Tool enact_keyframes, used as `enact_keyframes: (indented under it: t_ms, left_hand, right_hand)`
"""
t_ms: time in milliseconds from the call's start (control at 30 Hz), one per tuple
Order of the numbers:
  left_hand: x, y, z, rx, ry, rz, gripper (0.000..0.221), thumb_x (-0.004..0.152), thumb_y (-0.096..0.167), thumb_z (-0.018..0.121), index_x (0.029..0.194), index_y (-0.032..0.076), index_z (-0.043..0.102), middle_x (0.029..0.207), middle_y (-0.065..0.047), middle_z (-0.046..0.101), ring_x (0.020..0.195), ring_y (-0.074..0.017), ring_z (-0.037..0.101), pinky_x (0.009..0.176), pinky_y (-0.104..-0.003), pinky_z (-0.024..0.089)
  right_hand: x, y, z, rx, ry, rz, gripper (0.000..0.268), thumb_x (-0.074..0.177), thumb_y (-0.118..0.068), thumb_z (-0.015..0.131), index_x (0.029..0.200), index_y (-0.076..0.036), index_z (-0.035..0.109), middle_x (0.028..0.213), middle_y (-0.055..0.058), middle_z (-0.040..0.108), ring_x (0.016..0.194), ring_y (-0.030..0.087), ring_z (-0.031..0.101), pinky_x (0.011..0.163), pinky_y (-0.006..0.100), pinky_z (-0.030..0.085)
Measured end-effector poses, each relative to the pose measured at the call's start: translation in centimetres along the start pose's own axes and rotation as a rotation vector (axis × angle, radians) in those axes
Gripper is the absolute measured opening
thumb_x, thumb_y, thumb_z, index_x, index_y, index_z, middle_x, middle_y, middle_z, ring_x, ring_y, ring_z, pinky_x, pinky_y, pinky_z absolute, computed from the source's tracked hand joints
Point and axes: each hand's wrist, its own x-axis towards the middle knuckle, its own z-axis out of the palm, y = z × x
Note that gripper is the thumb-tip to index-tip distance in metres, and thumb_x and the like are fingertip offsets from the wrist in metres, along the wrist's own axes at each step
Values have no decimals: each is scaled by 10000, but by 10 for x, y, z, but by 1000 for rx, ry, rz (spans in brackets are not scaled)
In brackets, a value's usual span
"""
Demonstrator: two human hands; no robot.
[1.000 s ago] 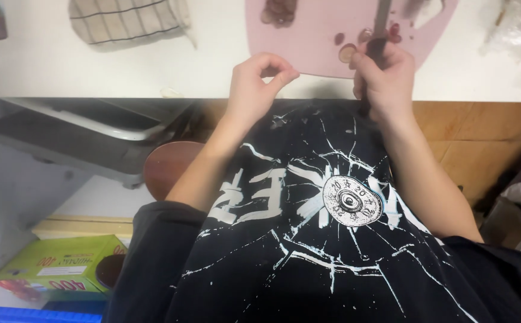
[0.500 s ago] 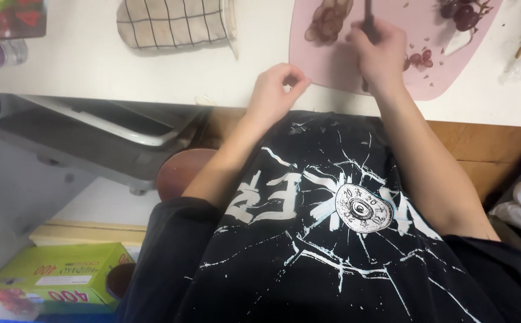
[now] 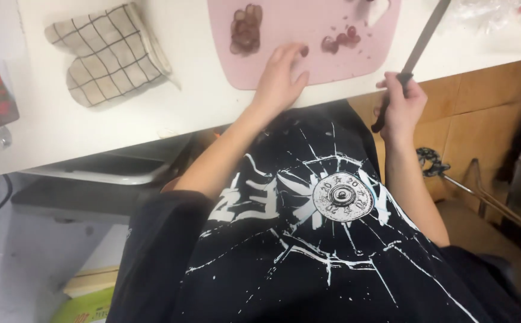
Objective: Slice grapes on a cutting board using a knife.
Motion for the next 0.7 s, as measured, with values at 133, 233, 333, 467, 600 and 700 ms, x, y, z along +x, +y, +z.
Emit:
enact_keyframes:
  t_ms: [133,233,333,467,600,700]
  left_hand:
    - [19,3,19,101,268,109,547,855,124,761,1350,8,557,1390,-227,514,1302,-418,496,1102,-462,419]
    - [13,1,20,-25,434,-13,407,973,140,722,1346,57,581,1381,-140,582,1282,-298,584,1109,-407,494]
    - [11,2,20,-130,489,-197,351,997,149,654,1334,67,602,1367,-136,564,1247,-256,595,1038,-360,550]
    - [2,6,26,-140,501,-281,287,979,143,660,1250,53,638,1313,-132,597,1228,-251,614,1011,-353,564]
    - [7,7,35,198,497,-143,256,949,93,717,1193,29,675,1320,-179,619,1243,-337,605,1069,-404,485]
    - [11,17,42,196,511,-115,258,931,66,718,1180,14,676,1305,-208,619,1233,-371,600,1060,-407,475]
  right_hand:
    - [7,25,-33,-350,-110,48,274,1078,-217,709,920,7,696,643,41,565,472,87,490,432,268,329]
    - [16,33,-27,-563,-404,-1,241,1027,-235,700,1141,-32,765,800,46,696,642,101,579,556,284,462]
    - [32,22,-3,-729,-686,-390,286,1019,-261,693,1124,-2,754,929,159,745,796,229,722,717,364,550]
    - [46,23,12,-867,-838,-245,321,988,-310,668,1058,-12,765,801,215,701,672,315,661,662,415,518]
    - [59,26,-3,-788,-661,-106,354,1039,-322,635,971,7,744,650,171,644,562,254,602,581,390,470]
    - [67,21,-22,-654,-581,68,384,1031,-339,621,857,-10,715,618,63,635,529,135,586,513,314,456]
